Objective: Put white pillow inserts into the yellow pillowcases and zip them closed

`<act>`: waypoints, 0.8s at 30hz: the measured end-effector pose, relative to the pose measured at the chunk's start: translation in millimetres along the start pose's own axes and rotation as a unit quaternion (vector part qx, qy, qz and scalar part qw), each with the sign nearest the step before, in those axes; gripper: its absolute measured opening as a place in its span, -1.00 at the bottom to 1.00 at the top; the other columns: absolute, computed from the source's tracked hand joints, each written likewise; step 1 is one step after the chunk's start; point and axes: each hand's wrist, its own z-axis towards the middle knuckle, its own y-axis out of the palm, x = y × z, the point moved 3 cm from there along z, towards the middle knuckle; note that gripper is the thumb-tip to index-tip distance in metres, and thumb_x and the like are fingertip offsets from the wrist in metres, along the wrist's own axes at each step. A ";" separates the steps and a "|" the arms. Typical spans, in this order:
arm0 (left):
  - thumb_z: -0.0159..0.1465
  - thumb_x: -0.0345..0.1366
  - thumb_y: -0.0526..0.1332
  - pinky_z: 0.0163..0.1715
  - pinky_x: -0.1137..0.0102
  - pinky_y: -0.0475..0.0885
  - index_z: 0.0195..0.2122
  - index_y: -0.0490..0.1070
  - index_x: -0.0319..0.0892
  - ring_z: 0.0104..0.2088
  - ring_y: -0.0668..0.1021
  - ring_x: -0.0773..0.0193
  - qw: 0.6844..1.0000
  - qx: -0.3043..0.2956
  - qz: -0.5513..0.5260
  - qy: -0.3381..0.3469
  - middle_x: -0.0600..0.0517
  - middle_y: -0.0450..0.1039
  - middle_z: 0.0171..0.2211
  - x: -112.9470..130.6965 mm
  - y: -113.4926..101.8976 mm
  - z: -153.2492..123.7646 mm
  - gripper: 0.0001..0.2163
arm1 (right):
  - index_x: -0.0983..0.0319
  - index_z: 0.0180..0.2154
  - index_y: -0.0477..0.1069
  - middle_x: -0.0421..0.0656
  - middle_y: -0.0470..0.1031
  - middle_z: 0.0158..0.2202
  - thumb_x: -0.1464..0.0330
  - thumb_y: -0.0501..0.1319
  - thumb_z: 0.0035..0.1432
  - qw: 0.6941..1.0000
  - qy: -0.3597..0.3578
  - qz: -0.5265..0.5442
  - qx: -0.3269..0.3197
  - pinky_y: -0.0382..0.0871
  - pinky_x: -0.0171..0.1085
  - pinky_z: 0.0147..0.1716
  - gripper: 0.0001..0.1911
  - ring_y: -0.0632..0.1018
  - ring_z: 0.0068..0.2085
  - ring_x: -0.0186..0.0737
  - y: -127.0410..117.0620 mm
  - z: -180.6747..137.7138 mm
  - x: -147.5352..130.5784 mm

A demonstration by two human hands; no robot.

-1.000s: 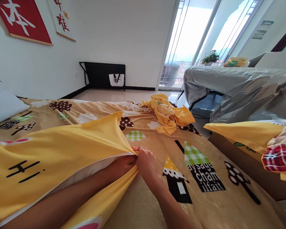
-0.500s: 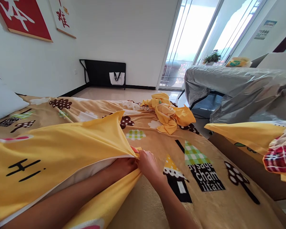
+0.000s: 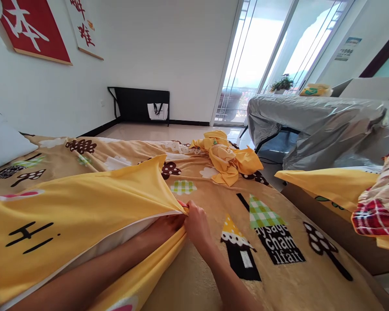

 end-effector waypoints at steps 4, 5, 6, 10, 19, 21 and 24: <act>0.30 -0.46 0.00 0.24 0.17 0.10 0.20 0.14 -0.21 0.24 0.26 0.10 1.000 0.017 0.011 0.001 -0.16 0.27 0.19 -1.5 5.9 1.6 -0.58 | 0.25 -0.32 0.36 -0.10 0.55 -0.31 0.64 0.02 -0.03 0.999 -0.001 0.048 0.014 0.12 -0.42 -0.39 -0.72 0.49 -0.27 -0.26 6.2 3.9 5.6; 0.30 -0.46 0.00 0.24 0.15 0.10 0.21 0.13 -0.22 0.24 0.25 0.09 1.000 0.019 0.011 0.001 -0.17 0.26 0.19 -1.4 6.7 2.0 -0.57 | 0.25 -0.32 0.36 -0.11 0.55 -0.32 0.64 0.02 -0.04 0.998 0.001 0.054 0.013 0.12 -0.42 -0.39 -0.72 0.49 -0.28 -0.25 6.2 3.8 6.0; 0.29 -0.48 0.00 0.23 0.13 0.11 0.21 0.13 -0.23 0.24 0.25 0.07 1.000 0.018 0.010 0.000 -0.18 0.25 0.19 -1.2 7.2 2.3 -0.57 | 0.24 -0.31 0.36 -0.11 0.55 -0.32 0.63 0.02 -0.04 0.998 0.002 0.060 0.011 0.12 -0.42 -0.40 -0.71 0.49 -0.28 -0.25 5.5 3.2 5.9; 0.26 -0.52 0.03 0.21 0.08 0.15 0.16 0.21 -0.31 0.21 0.29 0.00 1.000 0.005 -0.021 -0.022 -0.25 0.30 0.15 -0.9 3.7 2.6 -0.58 | 0.23 -0.29 0.39 -0.14 0.54 -0.37 0.59 0.02 0.00 0.996 -0.002 0.084 -0.005 0.11 -0.41 -0.44 -0.71 0.49 -0.33 -0.25 -2.6 -2.4 -0.2; 0.29 -0.37 0.07 0.07 0.27 0.33 -0.18 0.50 -0.18 -0.03 0.50 0.15 0.964 0.110 -0.229 -0.081 -0.03 0.52 -0.08 11.9 -56.1 -5.9 -0.78 | 0.24 -0.21 0.38 -0.08 0.54 -0.33 0.52 0.04 0.12 0.998 0.042 0.003 -0.038 0.08 -0.39 -0.44 -0.78 0.52 -0.26 -0.21 -20.7 -9.7 -14.4; 0.26 -0.36 0.10 -0.01 0.31 0.38 -0.26 0.53 -0.19 -0.15 0.54 0.17 0.936 0.128 -0.303 -0.122 -0.02 0.57 -0.20 15.2 -64.1 -5.4 -0.80 | 0.27 -0.20 0.38 -0.06 0.54 -0.32 0.57 0.03 0.10 0.998 0.037 0.007 -0.042 0.08 -0.38 -0.43 -0.74 0.51 -0.26 -0.21 -20.5 -9.4 -14.1; 0.26 -0.35 0.11 -0.10 0.37 0.41 -0.32 0.56 -0.21 -0.25 0.55 0.21 0.875 0.163 -0.426 -0.161 0.02 0.59 -0.31 19.3 -67.5 -1.4 -0.79 | 0.27 -0.25 0.41 -0.06 0.54 -0.33 0.58 0.03 0.08 0.998 0.039 0.012 -0.041 0.08 -0.39 -0.43 -0.75 0.50 -0.26 -0.22 -19.1 -7.7 -11.7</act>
